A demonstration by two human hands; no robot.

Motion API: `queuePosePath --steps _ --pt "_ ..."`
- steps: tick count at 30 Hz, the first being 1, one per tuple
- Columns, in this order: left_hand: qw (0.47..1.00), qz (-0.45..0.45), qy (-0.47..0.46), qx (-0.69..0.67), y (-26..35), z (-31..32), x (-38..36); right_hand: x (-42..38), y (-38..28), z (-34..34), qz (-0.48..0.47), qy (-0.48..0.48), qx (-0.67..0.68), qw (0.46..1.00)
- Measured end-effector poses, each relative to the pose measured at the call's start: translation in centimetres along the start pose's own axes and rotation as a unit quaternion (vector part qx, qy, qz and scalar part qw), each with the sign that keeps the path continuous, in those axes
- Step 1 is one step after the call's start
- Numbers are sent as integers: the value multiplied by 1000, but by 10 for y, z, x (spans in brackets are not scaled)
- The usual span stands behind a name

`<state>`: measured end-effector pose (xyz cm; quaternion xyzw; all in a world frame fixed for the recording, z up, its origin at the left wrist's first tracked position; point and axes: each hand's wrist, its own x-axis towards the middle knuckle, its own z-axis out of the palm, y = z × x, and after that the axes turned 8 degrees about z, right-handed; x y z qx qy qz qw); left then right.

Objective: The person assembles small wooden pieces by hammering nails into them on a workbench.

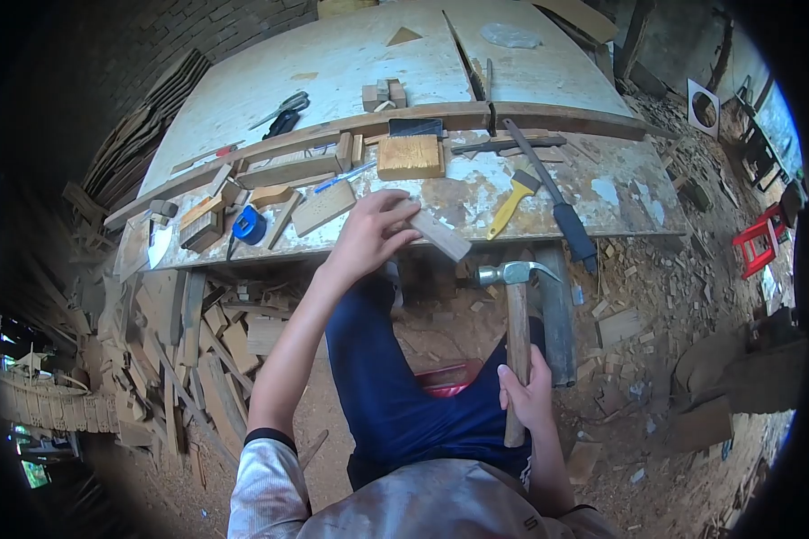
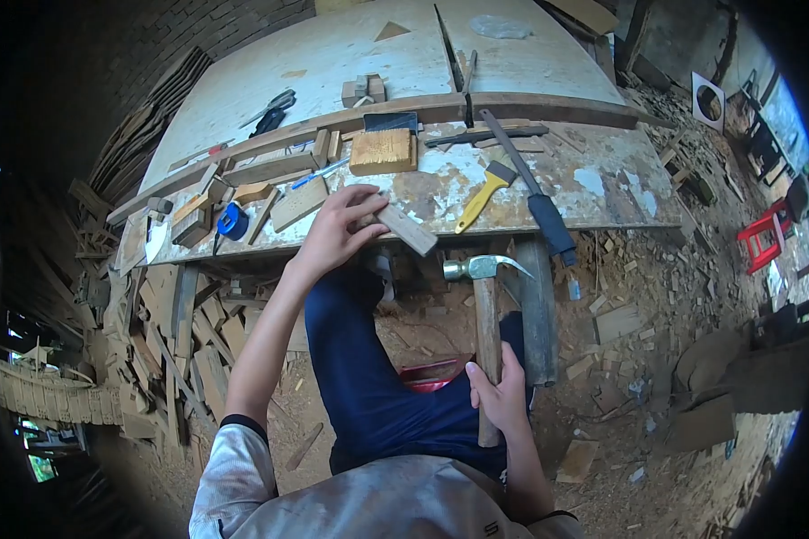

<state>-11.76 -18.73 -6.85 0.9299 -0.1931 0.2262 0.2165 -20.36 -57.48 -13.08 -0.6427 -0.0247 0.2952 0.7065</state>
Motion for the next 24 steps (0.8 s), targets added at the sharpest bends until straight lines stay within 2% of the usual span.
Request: queuePosePath --steps 3,7,10,13,17,20,24 --pt "995 -48 -20 -79 5 3 -7 -5 -1 -4 -9 1 -16 1000" --pt "997 27 54 -52 7 14 -16 -4 -18 -5 -35 10 -39 999" --pt "993 96 63 30 5 13 -18 4 -35 -6 -39 33 -60 997" --pt "992 83 61 74 22 13 -23 15 -55 -6 -48 66 -92 992" --pt "978 112 80 157 8 29 -31 27 -75 -9 -83 69 -180 978" --pt "976 129 109 141 7 32 -28 36 -82 -8 -97 66 -204 972" --pt "982 118 101 109 1 31 -32 44 -89 -9 -102 65 -264 957"
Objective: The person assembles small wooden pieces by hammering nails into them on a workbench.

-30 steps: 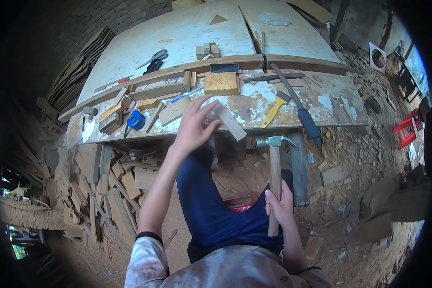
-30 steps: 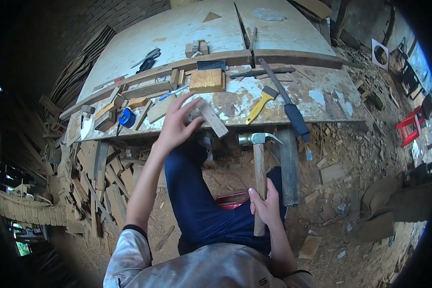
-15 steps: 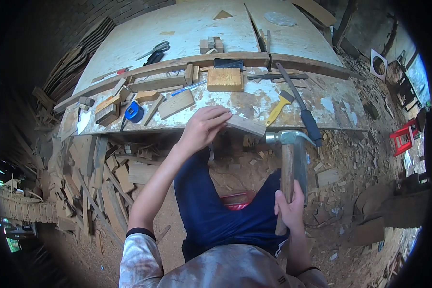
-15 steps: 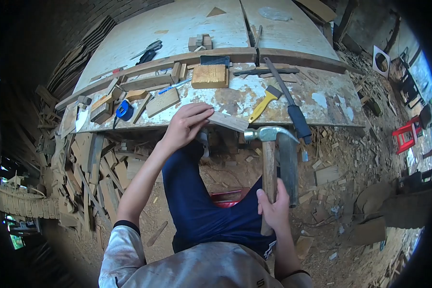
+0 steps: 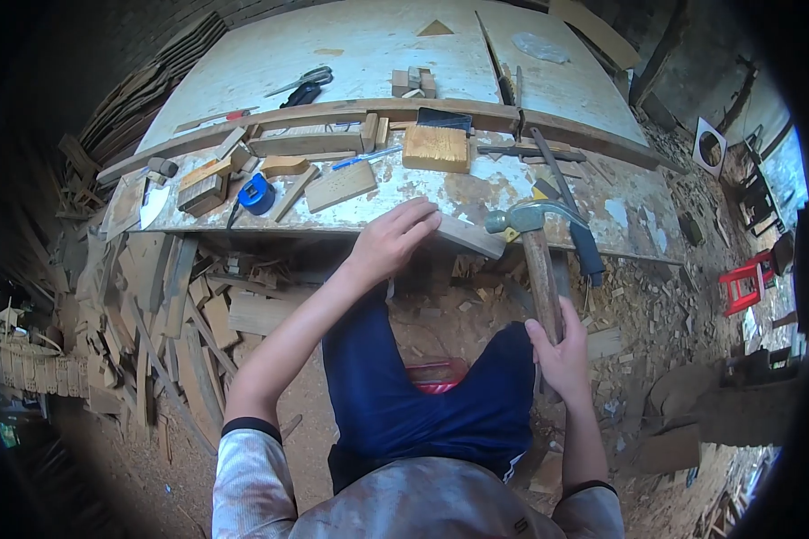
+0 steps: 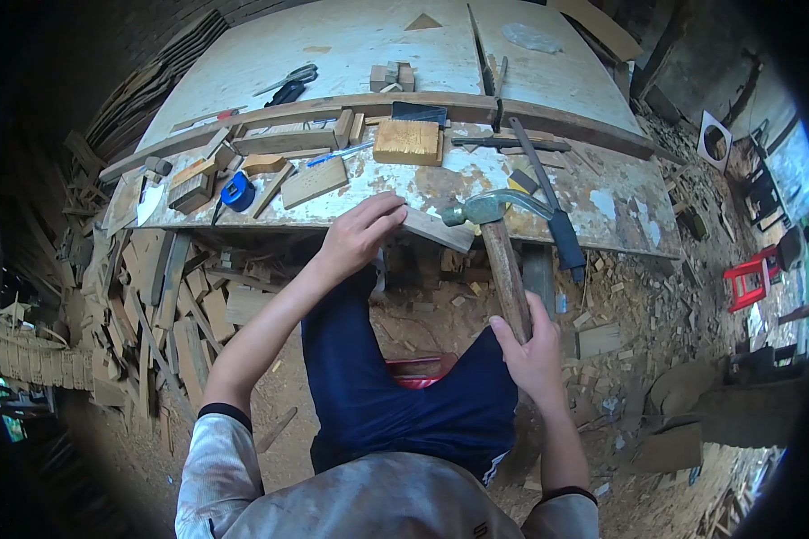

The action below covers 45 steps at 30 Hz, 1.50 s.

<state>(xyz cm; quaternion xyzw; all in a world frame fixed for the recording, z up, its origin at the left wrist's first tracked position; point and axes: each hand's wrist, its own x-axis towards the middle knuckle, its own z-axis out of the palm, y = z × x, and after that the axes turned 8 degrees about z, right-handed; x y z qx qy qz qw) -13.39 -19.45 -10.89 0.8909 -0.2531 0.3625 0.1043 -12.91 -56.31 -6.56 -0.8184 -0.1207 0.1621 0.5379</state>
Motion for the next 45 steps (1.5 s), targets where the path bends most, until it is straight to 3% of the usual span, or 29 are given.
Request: queuePosePath --steps 5,8,11,21,28,29,33,36,41,44,45 --pt "994 -69 -41 -75 7 -12 8 13 8 0 -27 9 -29 999" --pt "996 -39 -80 -29 3 -13 3 20 3 -1 -94 20 -69 993" --pt "999 23 -41 12 -3 -9 2 29 2 -3 -149 25 -100 983" --pt "993 69 30 93 -7 9 -2 40 -32 -17 -252 52 -179 950" --pt "994 58 37 83 -8 10 -1 54 -62 -41 -223 -29 -341 913" --pt "994 56 38 82 -8 11 -2 54 -67 -40 -263 -4 -311 913" --pt "994 55 38 82 -10 11 -2 54 -67 -40 -232 11 -251 940" --pt "995 52 43 77 -9 10 -1 59 -64 -48 -231 -43 -382 894" --pt "995 50 46 78 -9 14 -3 53 -74 -46 -217 4 -256 942" --pt "995 45 48 74 -9 14 -3 54 -63 -44 -259 3 -254 932" --pt "995 44 46 74 -9 13 -3 55 -64 -45 -256 -19 -309 916"
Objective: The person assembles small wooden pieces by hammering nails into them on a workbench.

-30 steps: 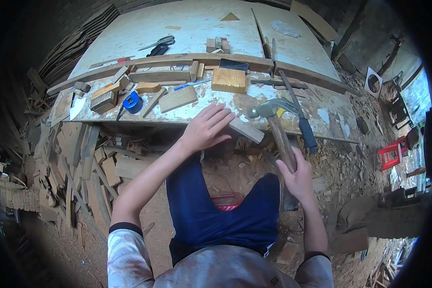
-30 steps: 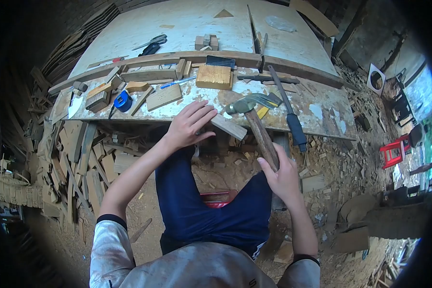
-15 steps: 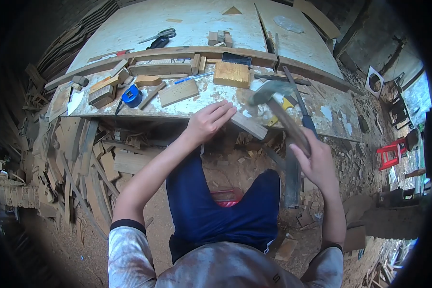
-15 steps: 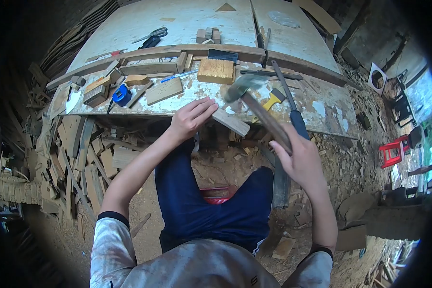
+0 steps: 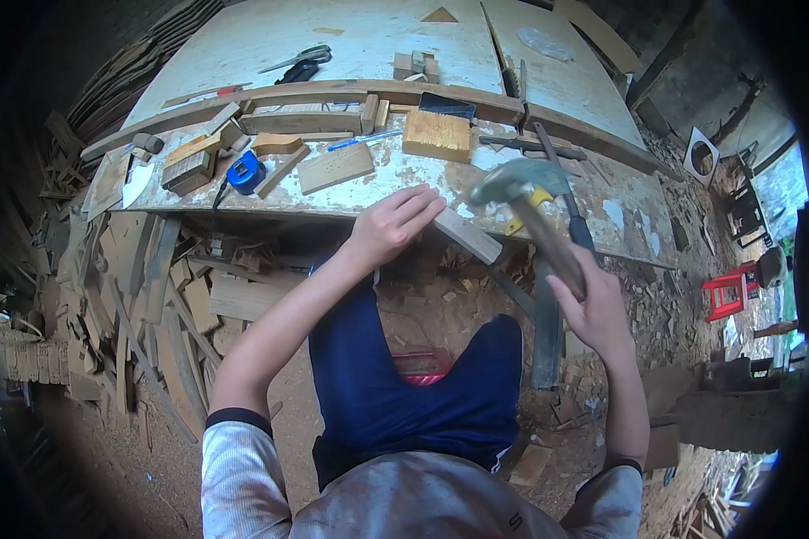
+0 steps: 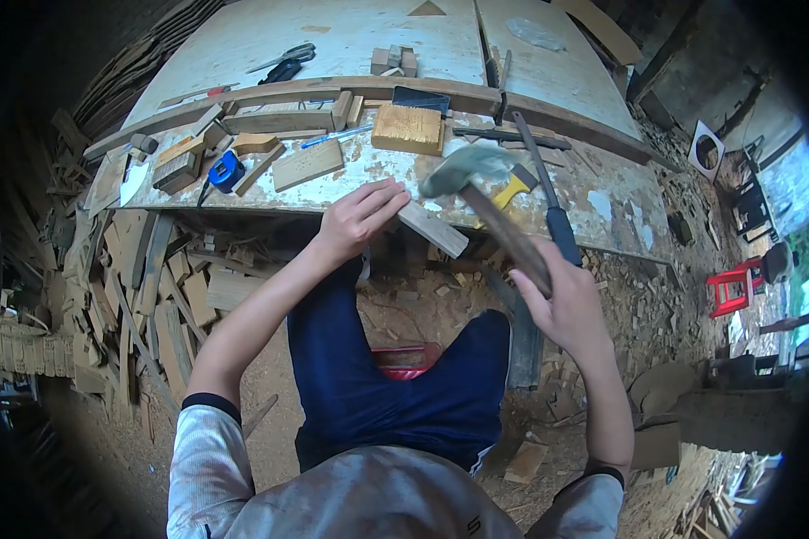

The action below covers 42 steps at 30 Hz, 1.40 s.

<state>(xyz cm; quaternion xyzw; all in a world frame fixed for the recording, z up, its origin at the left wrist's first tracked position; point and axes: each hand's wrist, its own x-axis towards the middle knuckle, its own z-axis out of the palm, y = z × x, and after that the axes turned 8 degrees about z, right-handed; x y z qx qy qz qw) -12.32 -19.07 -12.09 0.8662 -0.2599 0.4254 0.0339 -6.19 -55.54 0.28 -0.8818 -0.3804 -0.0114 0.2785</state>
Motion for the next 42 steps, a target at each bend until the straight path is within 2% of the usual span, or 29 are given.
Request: queuePosePath --steps 2,5,8,11,12,15,16,19,20,23,24,27,28,29,31,35,37,40,42 --pt "1000 -1 -3 -3 1 1 0 3 0 -5 -14 -70 -101 992" --pt "1000 2 -3 3 0 1 -2 3 -7 -10 -33 11 -29 999" --pt "1000 -7 -5 -2 2 -2 -1 -3 -9 -4 6 51 50 997" --pt "1000 -7 -1 -3 1 -1 0 -3 -2 0 22 -53 -1 998" --pt "1000 -6 1 -3 1 -1 0 1 -10 -7 59 -109 -48 991" --pt "1000 -8 3 -3 0 1 -2 1 -13 -10 11 -5 31 999" --pt "1000 -9 0 -4 1 0 -2 0 -20 -14 50 -4 52 997" --pt "1000 -11 5 -3 1 1 -2 -3 -12 -2 67 -3 69 995" --pt "1000 -11 7 -2 1 1 -1 0 -12 -5 63 -58 50 995" --pt "1000 -17 1 -4 2 0 -1 4 -12 -16 -8 -53 -50 997" --pt "1000 -17 2 0 1 0 -1 4 -18 -19 -13 -18 -29 999" --pt "1000 -16 6 1 2 3 -4 -1 -19 -11 48 19 55 997" --pt "1000 -14 8 3 1 4 -4 -3 -8 -1 40 18 60 997" --pt "1000 -14 10 5 1 5 -5 -3 -2 3 14 -9 48 999" --pt "1000 -12 13 7 1 5 -4 -2 -5 3 40 -85 -45 995" --pt "1000 -19 8 -6 2 2 -4 -3 -12 -7 49 43 39 997" --pt "1000 -18 11 -2 2 5 -6 -7 -8 -1 91 36 44 994" --pt "1000 -16 5 -2 0 3 -5 2 -9 -7 21 -90 -100 991" --pt "1000 -13 1 -7 0 2 -2 1 -18 -17 35 -27 -31 999"
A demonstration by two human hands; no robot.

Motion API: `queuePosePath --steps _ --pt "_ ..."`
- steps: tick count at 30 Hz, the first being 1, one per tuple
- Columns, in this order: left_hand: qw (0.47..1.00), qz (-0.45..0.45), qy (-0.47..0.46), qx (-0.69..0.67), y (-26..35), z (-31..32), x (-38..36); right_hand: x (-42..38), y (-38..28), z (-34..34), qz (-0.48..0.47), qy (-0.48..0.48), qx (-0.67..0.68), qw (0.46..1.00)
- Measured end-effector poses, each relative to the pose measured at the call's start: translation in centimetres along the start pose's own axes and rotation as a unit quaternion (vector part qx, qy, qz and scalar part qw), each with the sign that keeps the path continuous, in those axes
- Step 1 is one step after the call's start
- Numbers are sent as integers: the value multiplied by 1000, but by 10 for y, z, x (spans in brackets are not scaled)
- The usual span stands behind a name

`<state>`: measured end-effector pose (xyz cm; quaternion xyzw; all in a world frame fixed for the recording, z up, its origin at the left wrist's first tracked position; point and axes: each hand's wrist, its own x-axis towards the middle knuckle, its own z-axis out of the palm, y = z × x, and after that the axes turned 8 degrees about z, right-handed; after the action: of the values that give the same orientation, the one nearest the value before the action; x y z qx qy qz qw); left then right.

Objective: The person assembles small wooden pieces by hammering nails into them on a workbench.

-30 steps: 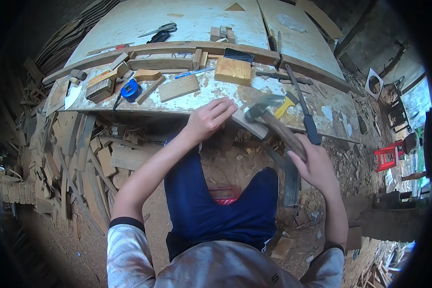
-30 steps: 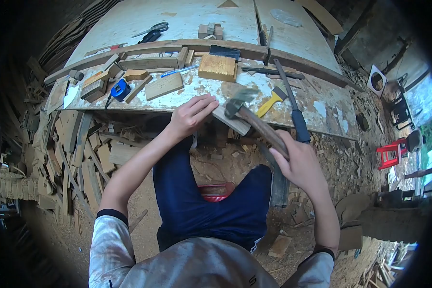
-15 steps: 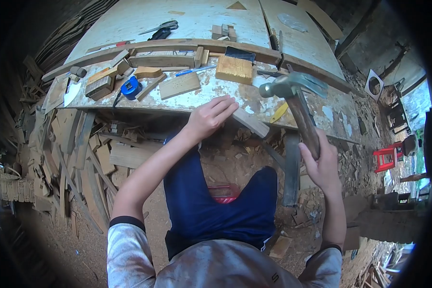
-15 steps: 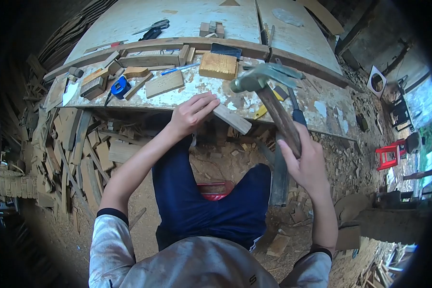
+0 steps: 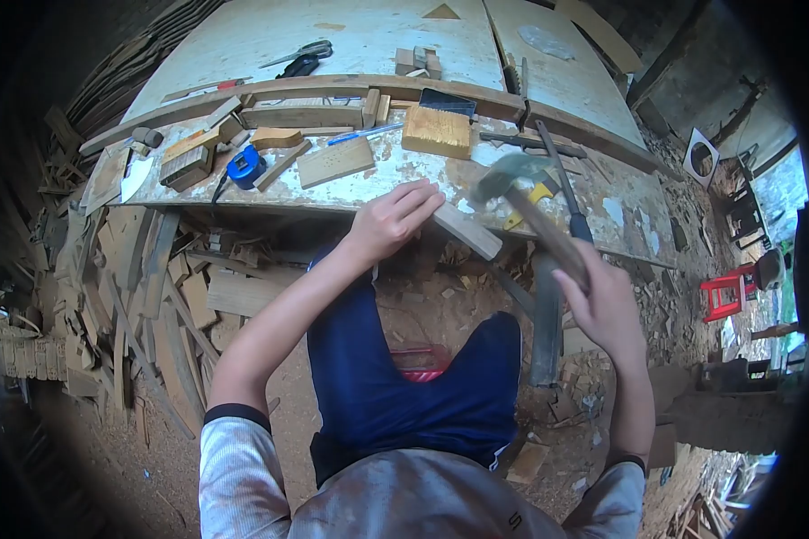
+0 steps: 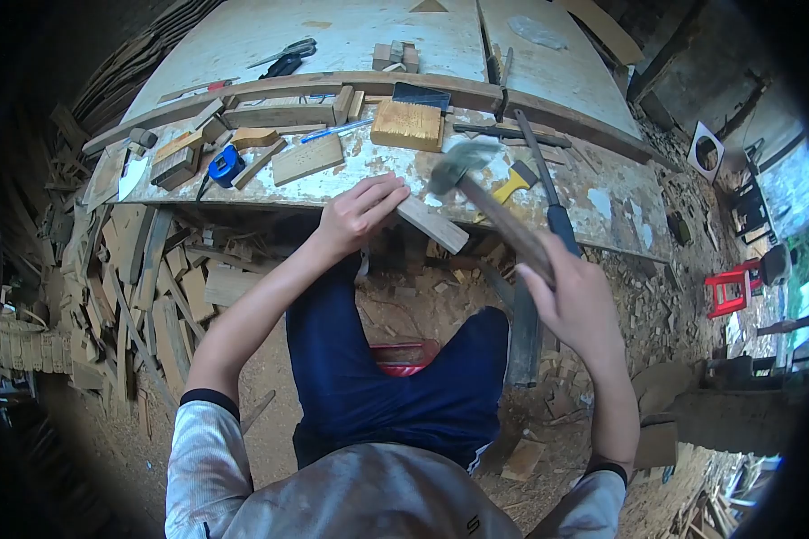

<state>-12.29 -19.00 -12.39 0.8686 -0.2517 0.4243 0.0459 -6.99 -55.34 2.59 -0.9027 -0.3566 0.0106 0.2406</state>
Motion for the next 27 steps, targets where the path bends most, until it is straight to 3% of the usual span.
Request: queuePosePath --steps 5,6,7,9,12,15,16,19,21,23,26,27 --pt "1000 -5 -3 1 2 0 -2 -6 8 15 40 59 92 993" --pt "1000 -3 2 2 1 0 -1 -2 8 20 -4 31 84 996" --pt "1000 -1 5 3 1 1 -1 0 5 18 1 -33 -29 999" --pt "1000 1 1 -1 2 1 -1 -1 -5 2 65 -79 -21 995" --pt "1000 -5 -3 -3 2 2 -5 -6 1 6 30 56 84 994" --pt "1000 -3 2 4 1 3 -3 -9 5 25 -24 85 87 992" --pt "1000 -1 0 8 1 2 -3 -5 7 26 -52 49 23 997" --pt "1000 0 -4 7 2 3 -1 -3 -12 0 13 -33 -38 999" --pt "1000 -7 -6 5 3 1 -4 -4 -15 -1 -19 102 38 994" --pt "1000 -11 -3 5 5 -1 -1 -6 -13 -1 62 97 126 985" --pt "1000 -8 0 10 4 2 -3 -1 -3 22 3 50 94 994" --pt "1000 -8 3 5 4 3 -2 0 -2 20 31 -40 3 999"
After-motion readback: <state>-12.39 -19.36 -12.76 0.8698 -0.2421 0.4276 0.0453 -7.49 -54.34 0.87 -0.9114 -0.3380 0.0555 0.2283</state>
